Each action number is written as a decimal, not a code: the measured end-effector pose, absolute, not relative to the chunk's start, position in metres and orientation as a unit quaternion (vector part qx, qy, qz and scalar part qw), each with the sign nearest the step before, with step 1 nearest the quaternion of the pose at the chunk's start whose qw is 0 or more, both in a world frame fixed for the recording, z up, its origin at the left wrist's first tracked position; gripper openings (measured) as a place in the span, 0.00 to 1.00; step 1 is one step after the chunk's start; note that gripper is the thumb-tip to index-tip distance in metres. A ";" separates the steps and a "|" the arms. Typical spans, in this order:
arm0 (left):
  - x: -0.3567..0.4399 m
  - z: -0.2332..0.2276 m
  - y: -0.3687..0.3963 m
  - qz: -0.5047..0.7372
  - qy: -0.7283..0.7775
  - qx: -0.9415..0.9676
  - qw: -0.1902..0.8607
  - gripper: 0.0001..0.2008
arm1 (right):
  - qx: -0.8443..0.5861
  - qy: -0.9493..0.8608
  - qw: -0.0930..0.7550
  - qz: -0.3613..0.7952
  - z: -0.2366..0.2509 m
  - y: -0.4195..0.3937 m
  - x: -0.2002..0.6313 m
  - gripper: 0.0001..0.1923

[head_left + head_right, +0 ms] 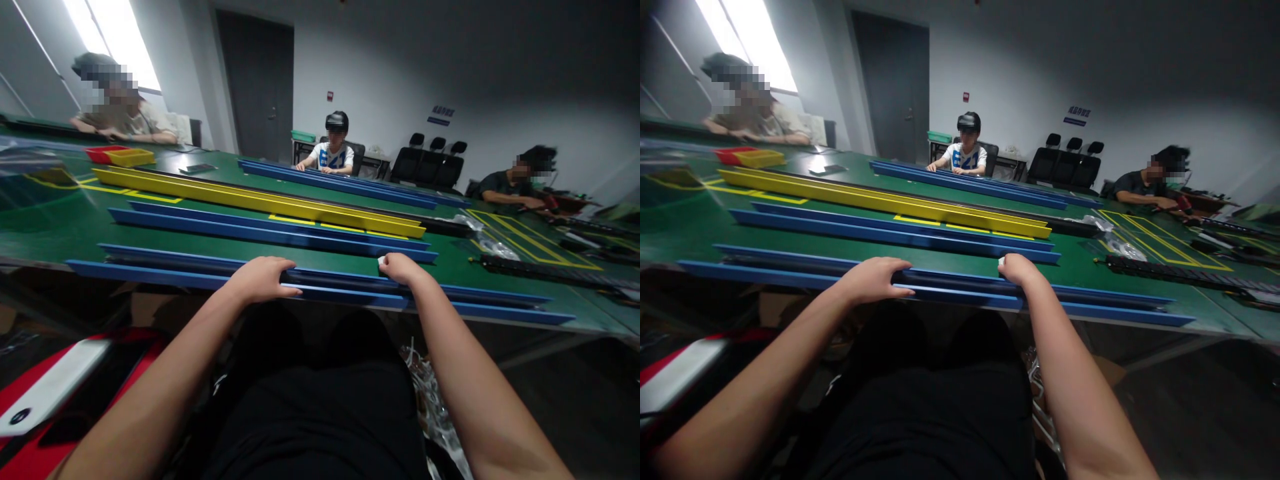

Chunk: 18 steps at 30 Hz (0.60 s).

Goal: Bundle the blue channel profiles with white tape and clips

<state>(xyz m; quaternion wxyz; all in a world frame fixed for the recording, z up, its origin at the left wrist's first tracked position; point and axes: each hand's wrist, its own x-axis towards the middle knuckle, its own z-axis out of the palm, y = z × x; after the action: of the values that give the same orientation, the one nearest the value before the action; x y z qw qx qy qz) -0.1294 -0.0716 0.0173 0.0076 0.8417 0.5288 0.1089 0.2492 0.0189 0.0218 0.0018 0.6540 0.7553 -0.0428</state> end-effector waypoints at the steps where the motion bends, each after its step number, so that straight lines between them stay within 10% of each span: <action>1: -0.129 0.018 -0.072 0.108 0.531 0.841 0.009 0.39 | 0.657 0.751 -0.044 -0.039 0.022 0.012 0.241 0.13; 18: -0.114 0.015 -0.081 0.109 0.540 0.832 -0.061 0.35 | 0.530 0.811 -0.191 0.159 0.003 -0.078 0.135 0.15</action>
<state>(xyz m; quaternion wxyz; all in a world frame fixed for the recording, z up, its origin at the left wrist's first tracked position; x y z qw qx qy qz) -0.1145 -0.0813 0.0150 -0.0612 0.8321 0.5404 0.1089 0.1348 -0.0779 0.0028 -0.1906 0.5302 0.8108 0.1587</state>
